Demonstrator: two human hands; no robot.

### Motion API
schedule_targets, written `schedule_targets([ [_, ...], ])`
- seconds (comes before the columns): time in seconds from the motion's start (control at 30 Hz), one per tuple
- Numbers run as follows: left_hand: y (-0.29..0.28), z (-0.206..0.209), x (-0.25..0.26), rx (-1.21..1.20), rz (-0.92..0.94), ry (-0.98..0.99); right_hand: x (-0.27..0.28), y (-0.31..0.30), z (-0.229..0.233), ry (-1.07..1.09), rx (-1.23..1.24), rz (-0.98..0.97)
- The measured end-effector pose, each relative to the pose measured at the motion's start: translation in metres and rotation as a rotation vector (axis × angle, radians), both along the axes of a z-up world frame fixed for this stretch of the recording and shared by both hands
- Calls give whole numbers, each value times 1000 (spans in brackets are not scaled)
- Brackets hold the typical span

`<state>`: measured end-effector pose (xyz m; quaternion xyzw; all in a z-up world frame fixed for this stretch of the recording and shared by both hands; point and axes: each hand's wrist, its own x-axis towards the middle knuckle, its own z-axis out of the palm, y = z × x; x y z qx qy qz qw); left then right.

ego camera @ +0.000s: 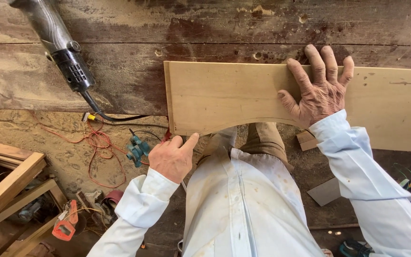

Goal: Sanding the edges of a curved wooden board with an angle grinder and marking it with a pen.

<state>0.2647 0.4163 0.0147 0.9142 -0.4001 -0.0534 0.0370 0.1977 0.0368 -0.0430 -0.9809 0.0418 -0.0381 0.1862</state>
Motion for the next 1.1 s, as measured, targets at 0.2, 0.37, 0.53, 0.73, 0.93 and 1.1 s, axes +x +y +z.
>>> schedule_targets([
  [0.2, 7, -1, 9, 19, -101, 44, 1, 1, 1, 9, -5, -2],
  [0.37, 5, 1, 10, -21, -113, 47, 0, 1, 1, 3, -8, -6],
  [0.53, 1, 1, 11, -25, -120, 36, 0, 0, 0, 2, -9, -5],
  [0.73, -5, 7, 15, -27, -119, 26, -1, 1, 0, 1, 16, -11],
  [0.93, 2, 9, 18, 18, -113, 30, 0, 1, 1, -4, -4, -11],
  [1.1, 5, 8, 23, 44, -138, 45, 1, 1, 2, 11, 11, -12],
])
